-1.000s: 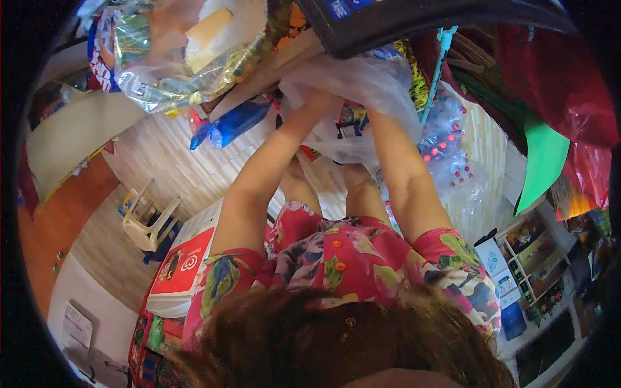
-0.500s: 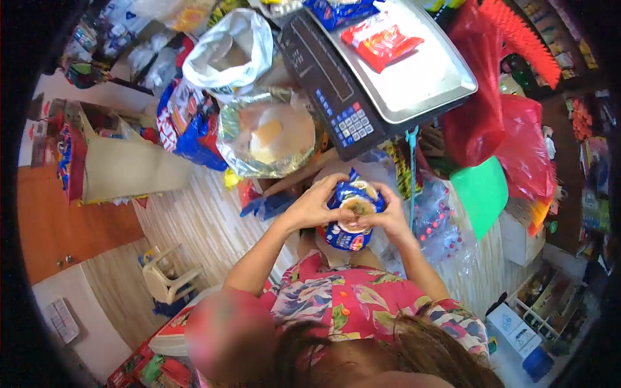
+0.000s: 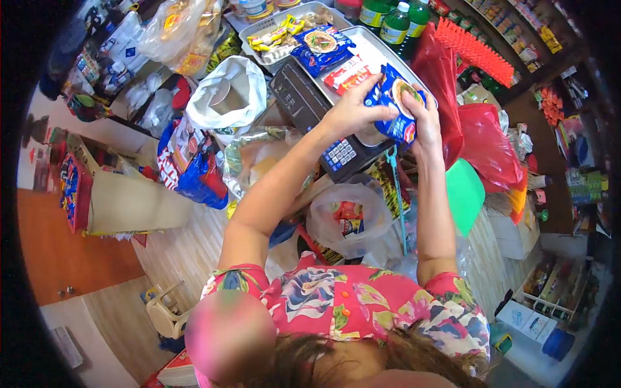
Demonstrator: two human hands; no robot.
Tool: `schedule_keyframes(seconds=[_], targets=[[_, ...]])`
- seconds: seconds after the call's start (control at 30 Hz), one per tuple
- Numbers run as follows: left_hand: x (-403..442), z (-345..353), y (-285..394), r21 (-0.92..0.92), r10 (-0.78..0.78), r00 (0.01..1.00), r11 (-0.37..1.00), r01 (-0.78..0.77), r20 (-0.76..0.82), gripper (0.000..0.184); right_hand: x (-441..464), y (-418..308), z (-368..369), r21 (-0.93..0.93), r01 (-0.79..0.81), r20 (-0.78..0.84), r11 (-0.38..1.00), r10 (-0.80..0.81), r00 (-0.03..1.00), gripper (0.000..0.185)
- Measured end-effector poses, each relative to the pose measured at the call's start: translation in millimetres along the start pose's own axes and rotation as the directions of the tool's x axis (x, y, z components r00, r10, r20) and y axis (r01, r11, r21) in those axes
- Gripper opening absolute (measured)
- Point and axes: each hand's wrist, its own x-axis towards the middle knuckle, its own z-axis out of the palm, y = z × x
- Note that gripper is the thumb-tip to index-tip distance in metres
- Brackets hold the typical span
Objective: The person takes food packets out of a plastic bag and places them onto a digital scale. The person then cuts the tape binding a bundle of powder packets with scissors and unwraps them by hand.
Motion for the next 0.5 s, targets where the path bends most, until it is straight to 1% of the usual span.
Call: schedule_keyframes(seconds=[0.03,0.07,0.1,0.13,0.2,0.23,0.27,0.3,0.33,0.4,0.43,0.47,0.5], targets=[[9.2,-2.9,-2.7,-0.082,-0.014,1.0,0.997,0.014,0.004,0.076,9.0,-2.8,3.0,-0.026,0.007,0.013,1.0,-0.006,1.0,0.064],[15.6,-7.1,-6.3,-0.162,-0.029,1.0,0.986,0.031,0.01,0.072,15.7,-4.3,6.7,-0.005,0.016,0.02,1.0,-0.016,1.0,0.062],[16.1,-10.6,2.5,-0.049,-0.105,0.992,0.994,0.102,-0.065,0.063,23.7,-5.1,8.6,0.025,-0.01,0.043,1.0,0.009,0.999,0.062],[24.7,-14.7,-2.9,0.031,0.021,0.996,0.999,-0.019,-0.09,0.056,33.7,-5.2,10.1,0.056,-0.038,0.068,0.998,0.034,0.997,0.062],[32.2,-22.0,-9.4,0.036,-0.024,0.993,0.999,0.029,-0.12,0.048,61.0,0.2,11.2,0.015,0.018,0.069,1.0,-0.019,0.997,0.056],[37.8,-28.0,-22.1,0.422,0.118,0.968,0.906,-0.014,-0.221,0.043,72.0,0.0,14.3,-0.033,0.068,-0.002,0.997,-0.069,0.998,0.054],[42.8,-33.8,-34.1,0.743,0.286,0.923,0.669,-0.001,-0.257,0.04,84.5,-0.7,18.4,-0.084,0.117,-0.069,0.99,-0.123,0.99,0.052],[47.2,-38.3,-29.8,0.778,0.299,0.906,0.627,0.05,-0.299,0.036,112.3,7.6,9.1,-0.136,0.189,-0.109,0.973,-0.204,0.973,0.05],[57.4,-50.3,-39.3,0.877,0.401,0.88,0.48,0.037,-0.256,0.037,135.2,11.0,6.4,-0.137,0.219,-0.177,0.966,-0.242,0.954,0.051],[72.5,-69.9,-36.5,0.956,0.356,0.905,0.254,0.147,-0.234,0.043,163.7,10.1,14.9,-0.259,0.246,-0.327,0.934,-0.324,0.888,0.053],[80.5,-81.5,-43.2,0.96,0.316,0.921,0.227,0.161,-0.229,0.055,182.9,16.5,15.7,-0.223,0.295,-0.342,0.929,-0.358,0.869,0.058],[81.5,-88.5,-41.4,0.956,0.235,0.938,0.21,0.205,-0.253,0.068,213.3,28.0,6.7,-0.405,0.297,-0.365,0.865,-0.451,0.815,0.063],[81.5,-96.8,-43.9,0.954,0.175,0.955,0.226,0.196,-0.238,0.073,218.5,28.6,15.3,-0.498,0.268,-0.385,0.825,-0.487,0.784,0.066]])
